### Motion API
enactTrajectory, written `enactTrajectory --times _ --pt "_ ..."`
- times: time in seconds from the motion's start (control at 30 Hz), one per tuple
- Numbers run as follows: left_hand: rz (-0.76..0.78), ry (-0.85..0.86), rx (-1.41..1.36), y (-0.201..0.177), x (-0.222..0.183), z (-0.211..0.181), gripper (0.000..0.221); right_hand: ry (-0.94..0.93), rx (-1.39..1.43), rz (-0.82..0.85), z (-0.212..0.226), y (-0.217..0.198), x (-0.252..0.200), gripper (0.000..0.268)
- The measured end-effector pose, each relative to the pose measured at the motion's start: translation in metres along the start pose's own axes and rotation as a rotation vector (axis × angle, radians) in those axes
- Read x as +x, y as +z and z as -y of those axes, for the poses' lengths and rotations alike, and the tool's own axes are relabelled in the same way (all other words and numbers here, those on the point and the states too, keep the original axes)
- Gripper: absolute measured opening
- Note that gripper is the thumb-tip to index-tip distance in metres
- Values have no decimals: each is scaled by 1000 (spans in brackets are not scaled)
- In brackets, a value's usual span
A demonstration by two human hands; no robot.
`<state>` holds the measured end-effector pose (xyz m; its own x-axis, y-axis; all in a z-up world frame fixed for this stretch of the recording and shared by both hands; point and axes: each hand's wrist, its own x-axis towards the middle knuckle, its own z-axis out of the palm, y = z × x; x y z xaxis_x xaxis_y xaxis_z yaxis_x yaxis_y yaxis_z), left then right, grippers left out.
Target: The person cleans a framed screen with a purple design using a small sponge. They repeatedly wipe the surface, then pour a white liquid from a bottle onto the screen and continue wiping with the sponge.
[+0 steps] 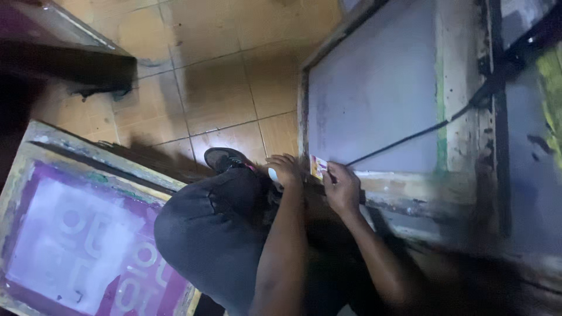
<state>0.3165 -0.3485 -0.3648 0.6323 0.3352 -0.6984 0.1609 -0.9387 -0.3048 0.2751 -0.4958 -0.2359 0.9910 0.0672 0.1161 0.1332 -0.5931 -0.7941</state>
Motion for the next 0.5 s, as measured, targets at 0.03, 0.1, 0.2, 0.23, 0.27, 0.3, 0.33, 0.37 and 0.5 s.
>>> enactTrajectory --times 0.03,0.1,0.2,0.23,0.27,0.3,0.33,0.37,0.5 --pt "-93 -10 125 1 -2 -2 50 27 -27 11 4 -3 4 23" --pt "-181 -11 255 8 -4 -7 45 63 -58 21 15 -12 8 23" --pt "-249 -75 255 18 9 -15 42 3 -23 -10 30 -23 19 21" --pt "-315 -58 270 24 13 -17 47 4 -26 -17 30 -23 20 21" --pt "-378 -42 290 32 15 -17 56 10 -27 -22 31 -23 18 21" --pt "-379 -46 286 41 27 -25 56 4 -26 -20 31 -23 18 21" --pt "-361 -95 403 51 40 -32 48 21 -13 -27 31 -21 18 20" --pt "-341 -143 520 60 52 -39 41 38 0 -34 32 -21 17 19" --pt "-311 -71 234 40 46 -40 38 -29 -69 -45 23 -9 15 24"
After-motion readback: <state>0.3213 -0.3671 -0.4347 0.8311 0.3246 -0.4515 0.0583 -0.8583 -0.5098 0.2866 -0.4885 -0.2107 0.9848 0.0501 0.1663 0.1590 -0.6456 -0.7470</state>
